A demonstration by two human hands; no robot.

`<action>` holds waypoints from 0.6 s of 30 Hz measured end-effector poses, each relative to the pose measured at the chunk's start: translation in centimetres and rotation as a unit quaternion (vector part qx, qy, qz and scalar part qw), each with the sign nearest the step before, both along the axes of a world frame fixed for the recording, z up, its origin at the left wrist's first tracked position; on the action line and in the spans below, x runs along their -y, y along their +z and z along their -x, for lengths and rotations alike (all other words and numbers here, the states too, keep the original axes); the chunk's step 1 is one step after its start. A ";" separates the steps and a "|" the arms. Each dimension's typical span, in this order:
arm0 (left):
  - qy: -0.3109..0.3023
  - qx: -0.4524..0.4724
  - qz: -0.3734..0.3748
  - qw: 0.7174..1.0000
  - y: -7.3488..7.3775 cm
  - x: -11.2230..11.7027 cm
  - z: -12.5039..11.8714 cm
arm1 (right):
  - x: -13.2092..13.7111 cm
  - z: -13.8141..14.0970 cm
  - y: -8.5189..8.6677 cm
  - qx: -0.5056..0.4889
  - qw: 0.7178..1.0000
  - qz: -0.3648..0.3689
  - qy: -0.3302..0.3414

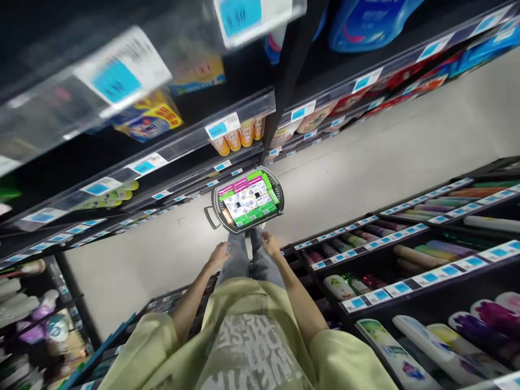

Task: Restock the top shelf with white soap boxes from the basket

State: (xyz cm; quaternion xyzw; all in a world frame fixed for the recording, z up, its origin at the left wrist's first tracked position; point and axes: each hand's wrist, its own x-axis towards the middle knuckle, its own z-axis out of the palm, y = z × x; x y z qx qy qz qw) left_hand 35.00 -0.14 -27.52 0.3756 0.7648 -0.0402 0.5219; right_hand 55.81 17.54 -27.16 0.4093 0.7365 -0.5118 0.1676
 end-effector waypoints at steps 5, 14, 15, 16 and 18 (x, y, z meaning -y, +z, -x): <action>0.021 -0.068 -0.042 0.997 -6.7 0.0 -2.3 | 1.0 1.3 -10.8 0.050 0.995 0.010 -0.086; 0.027 -0.184 -0.027 0.982 -20.8 -4.1 2.4 | -0.7 -3.4 -25.0 0.086 0.979 -0.050 -0.176; 0.016 -0.187 -0.031 0.982 -22.0 -4.9 2.9 | -0.8 -4.2 -25.9 0.087 0.977 -0.056 -0.186; 0.005 -0.192 -0.033 0.981 -23.1 -5.6 3.2 | -0.9 -5.0 -26.6 0.088 0.975 -0.061 -0.196; -0.009 -0.200 -0.024 0.979 -24.9 -6.8 3.6 | -0.9 -6.4 -27.7 0.093 0.970 -0.066 -0.213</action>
